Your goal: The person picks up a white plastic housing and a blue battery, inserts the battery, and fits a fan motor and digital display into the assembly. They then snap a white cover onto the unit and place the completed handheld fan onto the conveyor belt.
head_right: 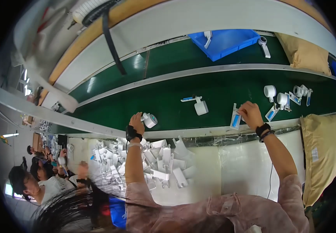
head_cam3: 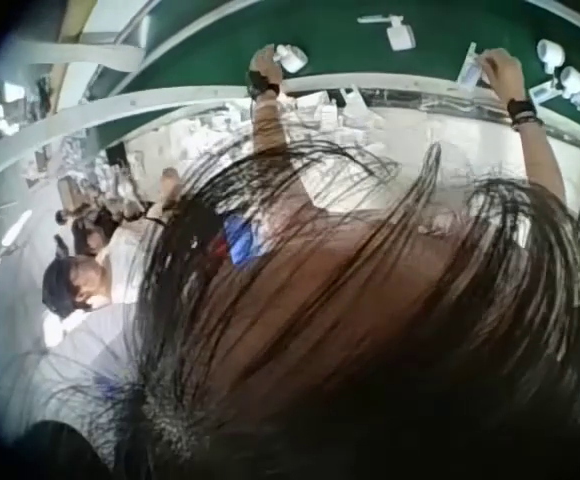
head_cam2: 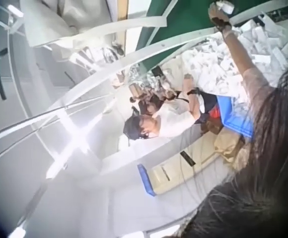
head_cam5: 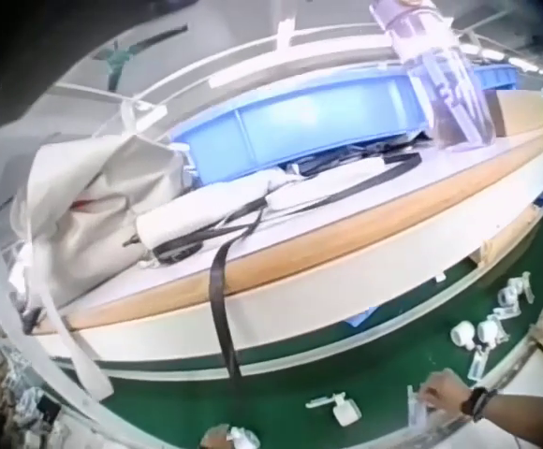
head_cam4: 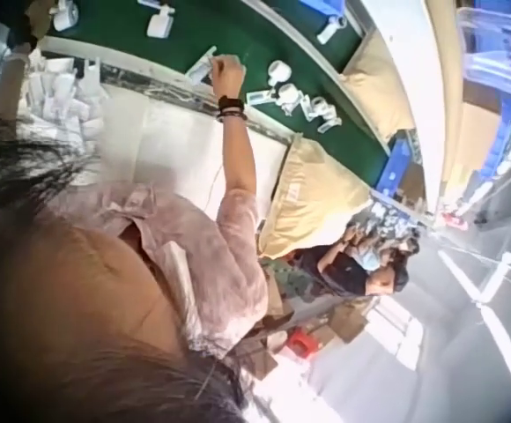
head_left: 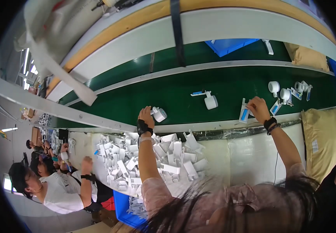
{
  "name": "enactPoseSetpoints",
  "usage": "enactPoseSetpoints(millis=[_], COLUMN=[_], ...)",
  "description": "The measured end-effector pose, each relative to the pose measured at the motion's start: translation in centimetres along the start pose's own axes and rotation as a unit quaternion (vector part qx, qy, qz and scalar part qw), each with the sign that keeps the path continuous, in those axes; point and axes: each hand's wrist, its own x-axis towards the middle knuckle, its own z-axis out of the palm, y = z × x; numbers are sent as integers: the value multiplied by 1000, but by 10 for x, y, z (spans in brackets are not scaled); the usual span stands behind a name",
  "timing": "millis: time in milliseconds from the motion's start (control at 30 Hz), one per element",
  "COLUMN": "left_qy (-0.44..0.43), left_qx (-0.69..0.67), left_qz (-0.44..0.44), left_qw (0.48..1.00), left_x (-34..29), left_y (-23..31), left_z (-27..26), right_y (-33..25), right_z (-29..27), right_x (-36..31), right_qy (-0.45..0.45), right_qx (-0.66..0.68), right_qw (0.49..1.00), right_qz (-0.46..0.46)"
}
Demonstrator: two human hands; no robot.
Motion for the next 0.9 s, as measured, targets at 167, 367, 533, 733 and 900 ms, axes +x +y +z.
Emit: enactPoseSetpoints(millis=[167, 367, 533, 733, 900], left_qy=[-190, -165, -234, -239, -340], left_qx=[40, -54, -87, -299, -449], left_qz=[53, -28, -21, 4, -63], left_qw=[980, 984, 968, 924, 824], left_x=[35, 16, 14, -25, -53], left_y=[20, 23, 64, 113, 166], left_z=[-3, -4, -44, -77, -112], right_y=[-3, -57, -92, -113, -127], right_z=[25, 48, 48, 48, 36], right_x=[38, 6, -43, -77, -95], right_qy=[51, -14, -111, -193, -238], right_qx=[-162, 9, 158, 284, 324], right_qw=[983, 998, 981, 933, 905], right_qz=[-64, -55, 33, 109, 139])
